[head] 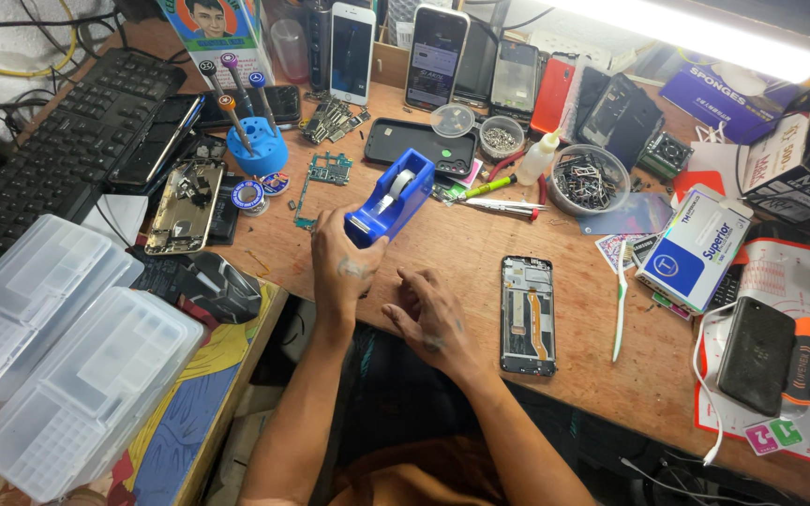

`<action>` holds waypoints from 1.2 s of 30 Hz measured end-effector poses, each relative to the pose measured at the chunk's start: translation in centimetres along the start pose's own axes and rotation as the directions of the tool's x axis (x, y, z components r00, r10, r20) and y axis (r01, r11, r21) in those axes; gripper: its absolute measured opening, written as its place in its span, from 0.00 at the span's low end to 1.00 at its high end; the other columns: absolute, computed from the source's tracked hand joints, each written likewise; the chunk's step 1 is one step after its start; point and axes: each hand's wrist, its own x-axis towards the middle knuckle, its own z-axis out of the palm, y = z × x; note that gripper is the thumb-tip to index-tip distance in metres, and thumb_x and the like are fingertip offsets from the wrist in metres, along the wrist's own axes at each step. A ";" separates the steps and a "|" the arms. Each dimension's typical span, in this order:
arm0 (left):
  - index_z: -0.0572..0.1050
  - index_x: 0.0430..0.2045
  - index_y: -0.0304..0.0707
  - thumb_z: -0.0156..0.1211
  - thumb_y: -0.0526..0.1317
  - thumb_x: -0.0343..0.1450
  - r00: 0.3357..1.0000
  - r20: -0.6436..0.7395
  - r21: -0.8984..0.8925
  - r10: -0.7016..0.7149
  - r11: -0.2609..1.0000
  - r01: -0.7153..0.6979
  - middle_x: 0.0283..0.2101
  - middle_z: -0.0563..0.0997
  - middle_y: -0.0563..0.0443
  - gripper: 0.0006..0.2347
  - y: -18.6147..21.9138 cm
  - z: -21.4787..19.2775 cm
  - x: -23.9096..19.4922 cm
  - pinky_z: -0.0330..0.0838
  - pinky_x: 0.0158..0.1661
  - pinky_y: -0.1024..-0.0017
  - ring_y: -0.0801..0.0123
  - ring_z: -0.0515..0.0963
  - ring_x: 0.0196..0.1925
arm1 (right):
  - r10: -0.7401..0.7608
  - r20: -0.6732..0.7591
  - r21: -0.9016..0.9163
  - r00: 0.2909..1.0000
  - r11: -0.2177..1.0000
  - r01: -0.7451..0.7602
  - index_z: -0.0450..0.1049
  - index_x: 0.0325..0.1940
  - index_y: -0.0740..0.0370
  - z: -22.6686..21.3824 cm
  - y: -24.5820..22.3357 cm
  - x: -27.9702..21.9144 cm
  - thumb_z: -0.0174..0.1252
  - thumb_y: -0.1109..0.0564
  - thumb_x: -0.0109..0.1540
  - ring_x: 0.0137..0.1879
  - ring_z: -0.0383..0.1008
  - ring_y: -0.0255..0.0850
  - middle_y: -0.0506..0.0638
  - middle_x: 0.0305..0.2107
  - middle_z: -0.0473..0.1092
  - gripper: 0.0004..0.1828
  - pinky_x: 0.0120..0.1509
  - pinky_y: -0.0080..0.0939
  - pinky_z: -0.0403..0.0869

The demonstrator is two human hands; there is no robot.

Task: The person works on a disassembled smartphone at a cluttered repair bench, using a red-handled screwdriver to adjust internal components and connectors. They repeatedly pick up and set down the screwdriver while manipulating the phone's internals with both hands.

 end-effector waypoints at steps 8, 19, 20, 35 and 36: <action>0.67 0.61 0.32 0.70 0.29 0.59 0.995 0.101 0.028 -0.025 0.999 0.022 0.59 0.75 0.34 0.32 -1.1 -0.4 3.4 0.66 0.61 0.59 0.45 0.73 0.63 | 0.027 0.025 0.010 0.999 1.000 -0.027 0.72 0.61 0.67 -0.9 -0.2 0.1 0.67 0.53 0.59 0.38 0.78 0.39 0.53 0.41 0.72 0.29 0.45 0.36 0.80; 0.65 0.60 0.34 0.70 0.23 0.57 0.999 0.038 0.071 -0.001 0.997 -0.002 0.58 0.77 0.38 0.35 0.4 1.8 5.5 0.71 0.57 0.63 0.48 0.76 0.60 | 0.075 0.049 0.008 0.996 0.997 -0.076 0.71 0.61 0.67 -1.4 -0.9 0.1 0.67 0.53 0.59 0.39 0.79 0.39 0.53 0.41 0.73 0.29 0.46 0.36 0.80; 0.65 0.60 0.34 0.69 0.22 0.56 0.999 0.038 0.068 0.002 0.998 -0.005 0.57 0.77 0.38 0.34 0.5 2.0 5.9 0.72 0.57 0.64 0.49 0.77 0.60 | 0.059 0.042 0.014 0.997 0.998 -0.060 0.71 0.61 0.67 -1.5 -0.9 0.1 0.67 0.53 0.59 0.39 0.79 0.39 0.53 0.41 0.73 0.29 0.46 0.36 0.80; 0.57 0.66 0.32 0.71 0.24 0.57 0.998 -0.012 0.062 0.056 0.997 -0.056 0.65 0.68 0.35 0.40 1.0 2.6 5.6 0.65 0.63 0.62 0.47 0.68 0.66 | -0.038 -0.003 0.025 0.999 0.999 0.038 0.69 0.63 0.70 -2.5 -0.3 -1.5 0.65 0.55 0.60 0.43 0.81 0.42 0.57 0.43 0.74 0.29 0.47 0.38 0.82; 0.56 0.67 0.31 0.72 0.25 0.58 0.998 -0.025 0.046 0.064 0.997 -0.063 0.66 0.66 0.34 0.41 1.4 2.5 5.2 0.62 0.64 0.60 0.46 0.66 0.68 | -0.034 -0.008 0.024 0.999 0.999 0.035 0.69 0.63 0.69 -2.7 -0.3 -1.7 0.65 0.56 0.60 0.44 0.81 0.43 0.58 0.43 0.74 0.29 0.47 0.38 0.82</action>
